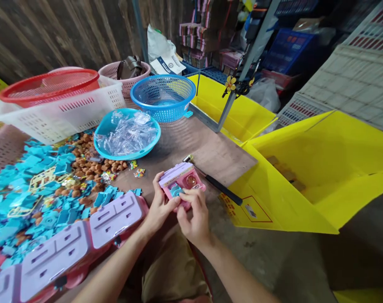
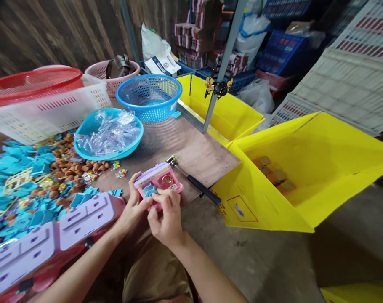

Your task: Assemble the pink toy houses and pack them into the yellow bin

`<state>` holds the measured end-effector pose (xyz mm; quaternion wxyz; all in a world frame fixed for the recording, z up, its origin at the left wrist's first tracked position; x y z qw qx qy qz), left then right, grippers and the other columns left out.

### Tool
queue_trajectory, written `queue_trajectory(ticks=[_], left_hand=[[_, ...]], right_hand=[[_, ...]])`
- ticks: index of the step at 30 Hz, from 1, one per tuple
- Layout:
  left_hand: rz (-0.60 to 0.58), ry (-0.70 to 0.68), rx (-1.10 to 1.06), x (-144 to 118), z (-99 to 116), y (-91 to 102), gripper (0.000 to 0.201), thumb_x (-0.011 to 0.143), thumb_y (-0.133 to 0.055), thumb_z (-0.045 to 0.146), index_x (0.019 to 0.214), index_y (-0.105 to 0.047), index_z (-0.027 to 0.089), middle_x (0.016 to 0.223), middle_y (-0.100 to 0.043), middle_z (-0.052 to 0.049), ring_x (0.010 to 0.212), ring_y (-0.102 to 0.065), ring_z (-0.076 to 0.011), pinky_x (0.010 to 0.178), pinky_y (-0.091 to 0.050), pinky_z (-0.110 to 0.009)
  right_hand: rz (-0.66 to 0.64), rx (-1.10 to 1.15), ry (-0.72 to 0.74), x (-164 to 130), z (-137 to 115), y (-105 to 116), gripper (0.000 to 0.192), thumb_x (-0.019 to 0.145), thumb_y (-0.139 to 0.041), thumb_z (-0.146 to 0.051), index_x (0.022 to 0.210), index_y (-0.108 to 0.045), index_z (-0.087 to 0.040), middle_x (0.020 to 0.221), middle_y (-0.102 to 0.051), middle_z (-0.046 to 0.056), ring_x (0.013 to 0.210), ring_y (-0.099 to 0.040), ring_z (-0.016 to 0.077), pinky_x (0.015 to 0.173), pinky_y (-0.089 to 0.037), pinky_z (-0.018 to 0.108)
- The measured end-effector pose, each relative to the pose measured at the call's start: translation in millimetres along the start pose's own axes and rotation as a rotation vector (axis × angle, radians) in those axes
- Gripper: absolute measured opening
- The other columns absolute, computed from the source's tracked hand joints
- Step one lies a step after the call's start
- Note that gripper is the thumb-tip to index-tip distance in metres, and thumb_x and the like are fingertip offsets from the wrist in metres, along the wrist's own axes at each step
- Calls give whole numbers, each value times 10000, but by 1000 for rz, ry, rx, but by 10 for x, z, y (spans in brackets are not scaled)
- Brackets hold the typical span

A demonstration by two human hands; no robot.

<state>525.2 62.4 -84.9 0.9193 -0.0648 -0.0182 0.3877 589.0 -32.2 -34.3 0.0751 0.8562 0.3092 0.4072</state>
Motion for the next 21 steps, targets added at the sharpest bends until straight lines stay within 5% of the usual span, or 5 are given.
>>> queue_trajectory(ticks=[3, 7, 21], left_hand=[[-33, -25, -22, 2, 14, -32, 804, 742, -660, 444, 1321, -132, 267, 1374, -389, -102, 1262, -398, -236, 1083, -283, -393], [-44, -32, -1, -1, -1, -39, 813, 738, -653, 486, 1313, -124, 261, 1400, -349, -113, 1282, -374, -250, 1097, -259, -418], [-92, -73, 116, -2, -55, -80, 776, 802, -607, 422, 1320, -59, 236, 1386, -357, -149, 1281, -383, -246, 1105, -228, -443]], right_hand=[[23, 31, -182, 151, 251, 127, 304, 840, -549, -310, 1113, -483, -195, 1103, -547, 101, 1053, -508, 236, 921, -412, 473], [-160, 235, -365, 238, 518, -50, 683, 734, -670, -482, 1277, -378, -188, 1253, -512, 146, 1147, -495, 274, 950, -412, 481], [-111, 327, -460, 147, 530, -31, 614, 772, -644, -436, 1267, -383, -183, 1290, -477, 148, 1164, -498, 253, 963, -430, 432]])
Point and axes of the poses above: each hand's wrist, its own x-axis towards the middle knuckle, its own y-axis out of the back of the hand, z = x × y, the point moved 9 cm from there along x, towards the middle knuckle
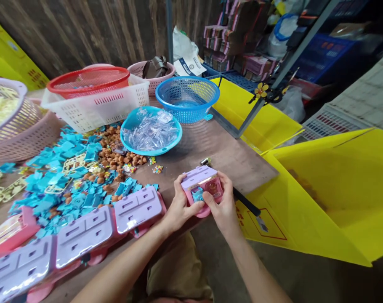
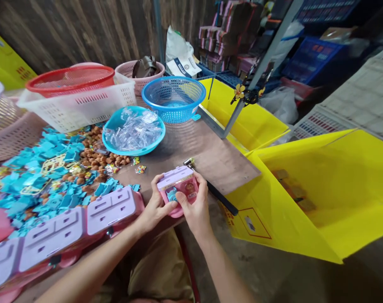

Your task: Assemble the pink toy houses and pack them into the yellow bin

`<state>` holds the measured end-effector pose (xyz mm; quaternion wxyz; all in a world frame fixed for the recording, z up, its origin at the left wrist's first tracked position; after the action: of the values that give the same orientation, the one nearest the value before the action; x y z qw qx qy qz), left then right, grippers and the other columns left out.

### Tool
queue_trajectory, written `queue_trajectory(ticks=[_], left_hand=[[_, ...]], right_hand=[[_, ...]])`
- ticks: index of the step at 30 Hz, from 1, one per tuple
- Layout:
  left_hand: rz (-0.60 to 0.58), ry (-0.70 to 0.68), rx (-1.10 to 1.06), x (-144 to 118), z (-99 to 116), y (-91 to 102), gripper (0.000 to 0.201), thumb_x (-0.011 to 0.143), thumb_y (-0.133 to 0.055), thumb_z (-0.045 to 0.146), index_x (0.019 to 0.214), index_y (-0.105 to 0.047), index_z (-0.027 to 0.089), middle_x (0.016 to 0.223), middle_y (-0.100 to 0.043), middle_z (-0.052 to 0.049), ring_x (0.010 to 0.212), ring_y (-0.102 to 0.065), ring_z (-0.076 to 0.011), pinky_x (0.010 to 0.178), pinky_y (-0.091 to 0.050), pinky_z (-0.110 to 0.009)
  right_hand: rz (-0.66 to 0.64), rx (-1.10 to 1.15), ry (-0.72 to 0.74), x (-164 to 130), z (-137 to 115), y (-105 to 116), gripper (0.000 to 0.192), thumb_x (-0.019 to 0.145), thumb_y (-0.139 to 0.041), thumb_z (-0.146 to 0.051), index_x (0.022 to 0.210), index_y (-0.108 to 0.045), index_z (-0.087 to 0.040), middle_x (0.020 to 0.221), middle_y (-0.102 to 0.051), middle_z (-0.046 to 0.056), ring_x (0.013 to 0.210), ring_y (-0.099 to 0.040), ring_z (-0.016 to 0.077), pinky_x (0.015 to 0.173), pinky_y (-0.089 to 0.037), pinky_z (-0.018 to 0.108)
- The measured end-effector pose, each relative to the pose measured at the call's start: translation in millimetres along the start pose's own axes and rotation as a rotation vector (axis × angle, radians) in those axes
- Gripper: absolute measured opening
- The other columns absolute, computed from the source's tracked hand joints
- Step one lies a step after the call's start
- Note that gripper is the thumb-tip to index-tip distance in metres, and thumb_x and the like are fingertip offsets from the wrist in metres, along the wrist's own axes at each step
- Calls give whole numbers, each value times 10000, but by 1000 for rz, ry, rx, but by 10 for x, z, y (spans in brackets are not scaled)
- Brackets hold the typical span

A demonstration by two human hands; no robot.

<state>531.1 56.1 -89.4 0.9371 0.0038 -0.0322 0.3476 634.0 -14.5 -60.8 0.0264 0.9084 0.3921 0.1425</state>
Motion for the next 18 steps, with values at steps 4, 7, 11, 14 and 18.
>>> queue_trajectory(ticks=[4, 7, 11, 14, 18], left_hand=[[-43, -57, 38, -15, 7, -39, 766, 792, -620, 382, 1298, -66, 227, 1366, -373, -155, 1278, -381, -251, 1104, -225, -455], [-44, -100, 71, -31, 45, -46, 775, 765, -644, 372, 1283, -87, 227, 1385, -334, -160, 1292, -353, -262, 1103, -224, -463], [-41, -90, 57, -23, 37, -38, 761, 775, -631, 384, 1286, -88, 228, 1374, -344, -155, 1271, -383, -254, 1091, -252, -446], [-15, -71, 56, -5, 1, -2, 748, 789, -617, 379, 1295, -89, 220, 1354, -367, -155, 1252, -406, -250, 1087, -259, -450], [-6, -53, 44, 4, -34, 11, 762, 793, -614, 384, 1309, -79, 217, 1336, -383, -154, 1252, -402, -254, 1088, -252, -471]], right_hand=[[-35, 28, 19, -47, 89, 20, 638, 775, -647, -419, 1288, -344, -192, 1298, -467, 148, 1169, -501, 247, 961, -438, 416], [-73, 68, 19, -71, 152, 22, 669, 761, -664, -412, 1293, -314, -209, 1305, -451, 141, 1180, -489, 244, 973, -429, 419], [-43, 70, 4, -57, 125, 17, 636, 759, -669, -386, 1268, -331, -209, 1289, -454, 142, 1151, -504, 239, 947, -445, 416], [-3, 41, -8, -33, 69, -5, 594, 767, -656, -382, 1241, -351, -196, 1255, -473, 147, 1101, -533, 236, 918, -462, 414], [9, 15, 3, -10, 53, -14, 618, 751, -662, -410, 1237, -355, -182, 1238, -480, 151, 1098, -532, 243, 936, -448, 427]])
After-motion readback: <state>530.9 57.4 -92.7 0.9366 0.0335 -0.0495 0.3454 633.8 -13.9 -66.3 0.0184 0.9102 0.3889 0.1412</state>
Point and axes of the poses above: each hand's wrist, its own x-axis towards the middle knuckle, its own y-axis out of the back of the hand, z = x × y, the point moved 9 cm from there along x, towards the middle knuckle
